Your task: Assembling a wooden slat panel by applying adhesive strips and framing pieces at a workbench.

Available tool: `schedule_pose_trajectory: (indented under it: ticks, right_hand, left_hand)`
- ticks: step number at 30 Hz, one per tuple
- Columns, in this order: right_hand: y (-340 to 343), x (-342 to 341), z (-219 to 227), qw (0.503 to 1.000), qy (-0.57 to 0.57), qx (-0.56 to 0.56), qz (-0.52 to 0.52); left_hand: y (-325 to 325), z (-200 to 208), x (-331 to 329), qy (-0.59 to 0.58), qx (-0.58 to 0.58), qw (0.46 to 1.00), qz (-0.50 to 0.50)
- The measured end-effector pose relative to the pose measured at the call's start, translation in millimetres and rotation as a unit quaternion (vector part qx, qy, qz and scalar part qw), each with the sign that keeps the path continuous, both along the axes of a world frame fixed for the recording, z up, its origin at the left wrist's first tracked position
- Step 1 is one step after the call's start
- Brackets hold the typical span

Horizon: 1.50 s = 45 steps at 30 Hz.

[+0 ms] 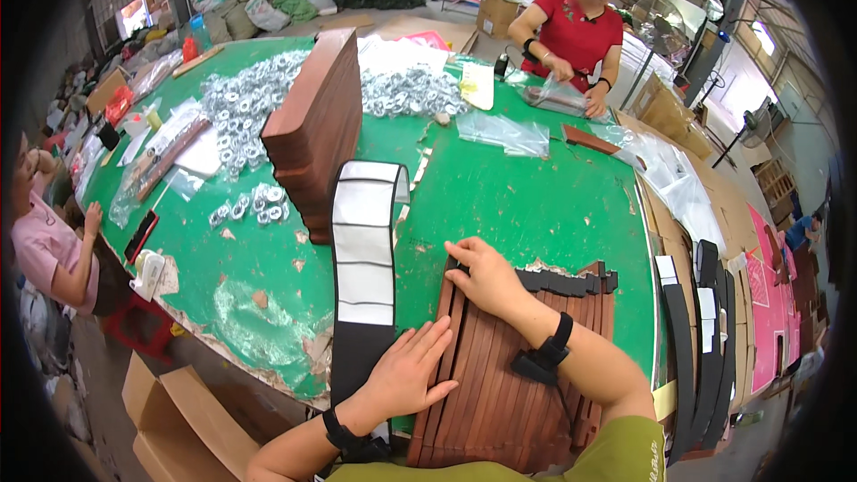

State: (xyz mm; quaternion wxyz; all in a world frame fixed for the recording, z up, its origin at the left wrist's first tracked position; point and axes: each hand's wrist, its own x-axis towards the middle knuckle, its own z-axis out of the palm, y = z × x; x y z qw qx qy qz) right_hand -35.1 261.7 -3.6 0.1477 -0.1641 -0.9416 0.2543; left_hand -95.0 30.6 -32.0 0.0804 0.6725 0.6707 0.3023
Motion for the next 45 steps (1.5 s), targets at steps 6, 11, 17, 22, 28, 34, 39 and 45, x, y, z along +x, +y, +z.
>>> schedule_pose_trajectory:
  ticks: [6,11,17,22,28,34,39,45]
  right_hand:
    - [1.5,6.2,-9.2,0.997,0.027,0.075,0.025]
    - [-1.5,2.1,-18.2,0.995,0.042,0.095,0.011]
    - [-1.3,0.1,-20.0,0.994,0.046,0.102,0.001]
    - [-3.5,0.8,-15.5,0.994,0.04,0.097,-0.013]
    - [8.8,2.5,-7.7,0.999,0.025,0.035,0.017]
    - [76.0,35.5,52.8,0.98,0.019,-0.067,-0.185]
    - [100.9,61.3,66.3,0.978,-0.043,-0.018,-0.205]
    - [107.2,59.5,77.0,0.971,-0.044,0.023,-0.232]
  left_hand:
    - [0.0,-1.2,1.0,0.014,-0.006,1.0,-0.011]
    - [3.0,0.8,3.4,0.018,-0.006,1.0,-0.005]
    - [3.6,0.2,3.3,0.037,0.01,0.999,0.009]
    - [3.5,-0.8,3.9,0.024,0.004,1.0,0.008]
    - [0.6,-1.7,5.1,0.005,-0.011,1.0,0.014]
    - [-1.9,-2.7,3.9,0.004,-0.003,1.0,0.006]
    - [1.6,-1.5,3.5,0.008,0.0,1.0,-0.001]
    - [1.3,-0.5,3.6,0.016,-0.006,1.0,0.002]
